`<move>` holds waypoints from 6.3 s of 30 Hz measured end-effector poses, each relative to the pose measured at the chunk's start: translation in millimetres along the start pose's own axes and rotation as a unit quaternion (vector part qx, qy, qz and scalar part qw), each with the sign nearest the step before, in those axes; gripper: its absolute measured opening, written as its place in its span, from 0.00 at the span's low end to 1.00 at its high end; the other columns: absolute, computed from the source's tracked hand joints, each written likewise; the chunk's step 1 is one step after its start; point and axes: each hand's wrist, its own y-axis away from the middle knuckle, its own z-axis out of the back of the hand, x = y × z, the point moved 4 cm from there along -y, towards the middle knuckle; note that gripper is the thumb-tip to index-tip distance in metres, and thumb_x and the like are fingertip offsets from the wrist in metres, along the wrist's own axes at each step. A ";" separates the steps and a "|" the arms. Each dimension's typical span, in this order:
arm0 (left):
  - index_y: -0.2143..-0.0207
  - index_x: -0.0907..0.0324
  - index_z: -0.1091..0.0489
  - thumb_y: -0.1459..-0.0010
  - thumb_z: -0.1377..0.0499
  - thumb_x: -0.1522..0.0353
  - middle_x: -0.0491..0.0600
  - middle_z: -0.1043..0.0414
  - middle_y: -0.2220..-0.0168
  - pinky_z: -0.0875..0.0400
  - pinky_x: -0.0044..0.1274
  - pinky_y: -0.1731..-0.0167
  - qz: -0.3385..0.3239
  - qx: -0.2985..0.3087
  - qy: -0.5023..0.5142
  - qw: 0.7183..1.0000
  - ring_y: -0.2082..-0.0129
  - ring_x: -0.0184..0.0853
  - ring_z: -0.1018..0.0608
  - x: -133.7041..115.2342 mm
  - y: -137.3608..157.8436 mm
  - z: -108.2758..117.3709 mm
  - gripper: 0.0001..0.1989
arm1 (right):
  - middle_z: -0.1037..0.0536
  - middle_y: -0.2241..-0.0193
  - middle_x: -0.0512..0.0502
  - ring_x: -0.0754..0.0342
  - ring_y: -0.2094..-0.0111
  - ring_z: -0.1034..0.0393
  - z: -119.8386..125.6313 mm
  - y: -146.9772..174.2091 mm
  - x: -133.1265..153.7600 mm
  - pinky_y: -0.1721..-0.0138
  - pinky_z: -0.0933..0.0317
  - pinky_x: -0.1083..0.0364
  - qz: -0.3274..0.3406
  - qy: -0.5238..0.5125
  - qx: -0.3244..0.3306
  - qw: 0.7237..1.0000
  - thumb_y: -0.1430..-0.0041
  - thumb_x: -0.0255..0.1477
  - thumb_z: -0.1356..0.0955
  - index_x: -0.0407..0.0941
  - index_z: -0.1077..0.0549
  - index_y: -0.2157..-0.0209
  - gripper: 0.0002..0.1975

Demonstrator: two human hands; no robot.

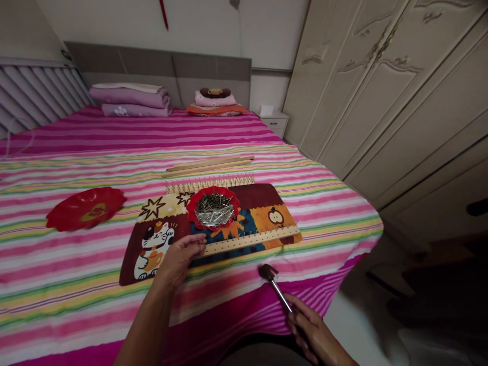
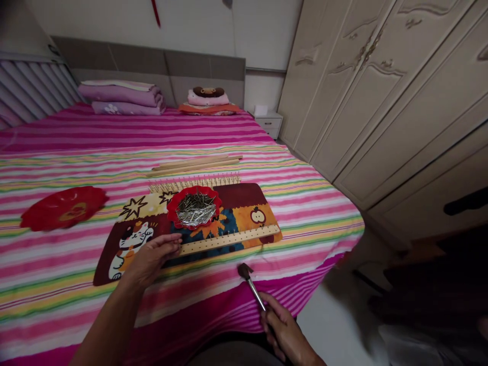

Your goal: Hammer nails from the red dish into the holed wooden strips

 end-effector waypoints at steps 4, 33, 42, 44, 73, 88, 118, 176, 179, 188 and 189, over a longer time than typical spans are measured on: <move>0.72 0.63 0.26 0.71 0.32 0.64 0.44 0.27 0.78 0.32 0.20 0.73 -0.034 -0.024 -0.061 0.997 0.77 0.27 0.28 6.1 0.5 1.4 0.19 | 0.39 0.84 0.60 0.66 0.90 0.53 -0.7 0.9 0.9 0.94 0.61 0.68 -0.009 0.006 -0.010 1.000 0.50 0.38 0.36 0.45 0.40 0.46 0.29; 0.75 0.55 0.27 0.52 0.46 0.61 0.45 0.26 0.71 0.35 0.22 0.66 -0.229 -0.033 -0.412 0.881 0.68 0.33 0.26 10.0 -13.5 -38.4 0.11 | 0.38 0.84 0.60 0.66 0.91 0.52 -9.3 9.9 6.1 0.94 0.59 0.67 0.009 0.041 -0.007 0.999 0.49 0.38 0.37 0.42 0.42 0.43 0.31; 0.73 0.56 0.28 0.47 0.49 0.64 0.47 0.29 0.70 0.37 0.23 0.64 -0.282 -0.019 -0.461 0.841 0.67 0.32 0.27 21.3 -12.3 -41.4 0.11 | 0.33 0.79 0.56 0.65 0.88 0.46 -71.1 24.9 108.8 0.94 0.54 0.67 0.082 -0.020 0.049 0.995 0.44 0.33 0.38 0.45 0.42 0.42 0.27; 0.73 0.56 0.28 0.46 0.49 0.65 0.47 0.29 0.70 0.37 0.24 0.65 -0.283 -0.021 -0.468 0.837 0.67 0.32 0.28 22.1 -12.2 -41.8 0.11 | 0.33 0.79 0.56 0.64 0.88 0.46 -85.4 20.3 125.2 0.94 0.54 0.67 0.088 -0.024 0.063 0.994 0.45 0.33 0.37 0.46 0.41 0.42 0.27; 0.71 0.59 0.26 0.48 0.50 0.67 0.58 0.25 0.63 0.42 0.34 0.65 -0.155 -0.120 -0.710 0.676 0.60 0.47 0.27 -47.3 -60.2 -54.0 0.13 | 0.33 0.79 0.55 0.65 0.88 0.46 -57.9 28.7 87.0 0.94 0.56 0.68 0.052 -0.066 -0.027 0.996 0.47 0.36 0.35 0.46 0.41 0.43 0.29; 0.67 0.52 0.26 0.47 0.49 0.61 0.48 0.23 0.64 0.40 0.30 0.61 -0.139 -0.106 -0.562 0.808 0.59 0.41 0.26 -46.8 -60.8 -26.6 0.14 | 0.33 0.81 0.56 0.65 0.90 0.47 -54.7 16.3 61.6 0.94 0.58 0.67 0.029 -0.066 -0.009 0.997 0.51 0.41 0.33 0.45 0.47 0.39 0.39; 0.71 0.60 0.24 0.66 0.36 0.59 0.45 0.26 0.77 0.31 0.23 0.72 -0.101 -0.014 -0.197 0.975 0.77 0.30 0.27 2.5 -12.0 -13.2 0.18 | 0.35 0.80 0.57 0.66 0.88 0.46 -61.8 31.5 68.7 0.95 0.54 0.68 0.047 -0.044 0.004 0.998 0.44 0.34 0.37 0.43 0.48 0.39 0.32; 0.67 0.56 0.25 0.49 0.48 0.66 0.50 0.24 0.64 0.34 0.25 0.62 -0.294 -0.086 -0.511 0.803 0.63 0.37 0.25 -38.4 -26.7 -23.7 0.12 | 0.34 0.78 0.56 0.67 0.89 0.48 -75.9 38.2 99.0 0.92 0.56 0.66 0.069 0.007 -0.010 0.998 0.43 0.35 0.38 0.45 0.44 0.41 0.28; 0.68 0.57 0.25 0.50 0.47 0.69 0.54 0.24 0.64 0.37 0.27 0.62 -0.277 -0.052 -0.641 0.713 0.61 0.41 0.26 -47.7 -43.8 -41.9 0.12 | 0.34 0.78 0.56 0.67 0.90 0.48 -70.4 34.9 94.6 0.93 0.57 0.66 0.064 -0.009 -0.023 0.998 0.44 0.35 0.37 0.46 0.44 0.41 0.29; 0.73 0.58 0.26 0.50 0.47 0.69 0.54 0.24 0.69 0.40 0.24 0.69 -0.218 -0.018 -0.725 0.653 0.68 0.38 0.25 -48.8 -61.8 -55.8 0.10 | 0.33 0.78 0.56 0.66 0.90 0.47 -64.8 32.5 91.9 0.93 0.56 0.66 0.067 -0.036 -0.025 0.997 0.46 0.37 0.35 0.47 0.40 0.43 0.28; 0.74 0.58 0.26 0.49 0.48 0.68 0.54 0.24 0.69 0.40 0.24 0.70 -0.226 -0.018 -0.718 0.658 0.69 0.37 0.25 -49.6 -61.3 -54.1 0.11 | 0.33 0.79 0.56 0.66 0.90 0.47 -64.8 32.4 91.8 0.93 0.56 0.67 0.069 -0.037 -0.024 0.997 0.45 0.36 0.35 0.47 0.40 0.43 0.28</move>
